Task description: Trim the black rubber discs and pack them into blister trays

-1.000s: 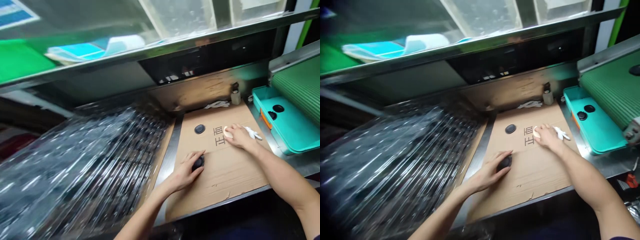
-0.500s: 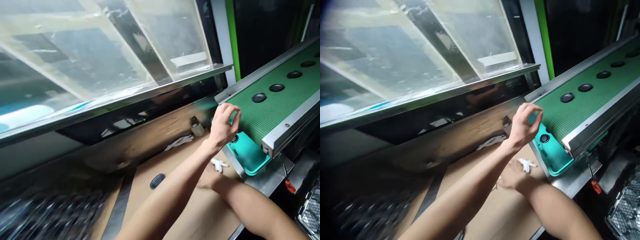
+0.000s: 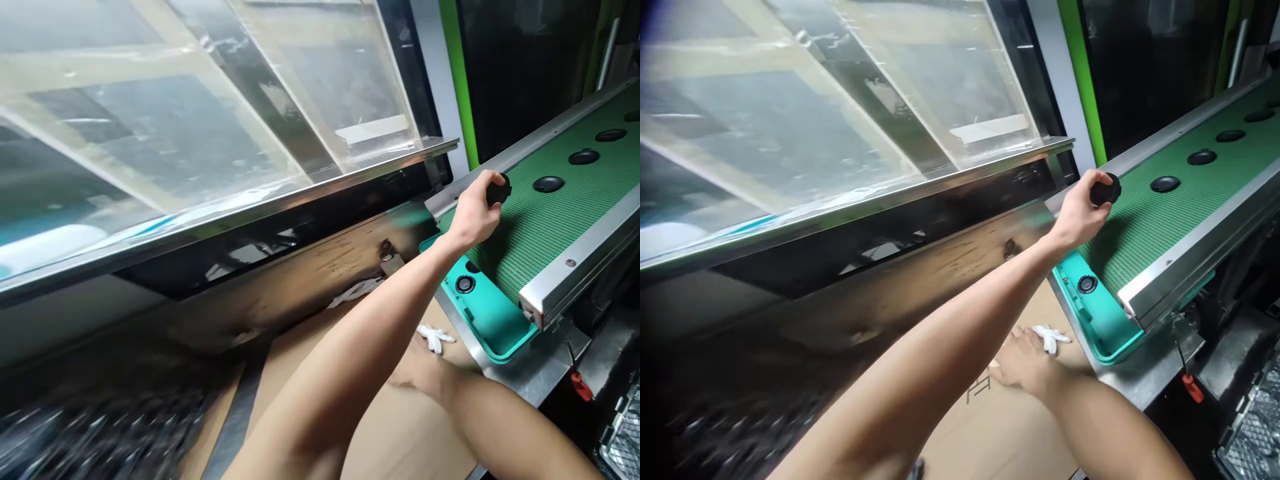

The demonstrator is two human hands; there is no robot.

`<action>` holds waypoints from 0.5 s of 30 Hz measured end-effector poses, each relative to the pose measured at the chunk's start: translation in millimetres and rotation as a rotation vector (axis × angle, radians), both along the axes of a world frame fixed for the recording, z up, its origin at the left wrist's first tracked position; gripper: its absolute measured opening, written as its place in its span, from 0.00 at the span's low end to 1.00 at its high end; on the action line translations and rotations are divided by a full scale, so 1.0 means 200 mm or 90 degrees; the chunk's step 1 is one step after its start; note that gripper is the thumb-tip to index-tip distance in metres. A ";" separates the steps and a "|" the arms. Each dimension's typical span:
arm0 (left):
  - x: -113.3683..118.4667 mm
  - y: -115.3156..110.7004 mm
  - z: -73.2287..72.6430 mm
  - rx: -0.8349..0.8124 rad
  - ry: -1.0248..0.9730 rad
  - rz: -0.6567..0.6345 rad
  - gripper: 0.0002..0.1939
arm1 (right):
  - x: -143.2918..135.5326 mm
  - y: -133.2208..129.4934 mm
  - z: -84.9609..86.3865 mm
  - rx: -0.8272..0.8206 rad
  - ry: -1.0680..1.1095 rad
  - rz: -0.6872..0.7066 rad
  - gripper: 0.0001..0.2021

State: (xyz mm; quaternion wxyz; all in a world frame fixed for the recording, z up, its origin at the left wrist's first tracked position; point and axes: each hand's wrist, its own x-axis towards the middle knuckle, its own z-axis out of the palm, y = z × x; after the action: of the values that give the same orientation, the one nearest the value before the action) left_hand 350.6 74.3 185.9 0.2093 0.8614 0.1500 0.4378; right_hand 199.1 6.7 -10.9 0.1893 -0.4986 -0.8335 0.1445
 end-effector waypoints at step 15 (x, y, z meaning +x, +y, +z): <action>-1.89 -0.35 -0.84 -0.667 -0.499 0.338 0.29 | 0.09 0.00 -0.04 0.107 -0.038 -0.036 0.15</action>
State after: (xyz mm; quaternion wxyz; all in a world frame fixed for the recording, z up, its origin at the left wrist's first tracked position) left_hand -28.0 4.1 17.9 0.5210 0.3608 0.4597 0.6221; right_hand 217.1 6.3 -18.6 0.2099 -0.5081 -0.8336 0.0538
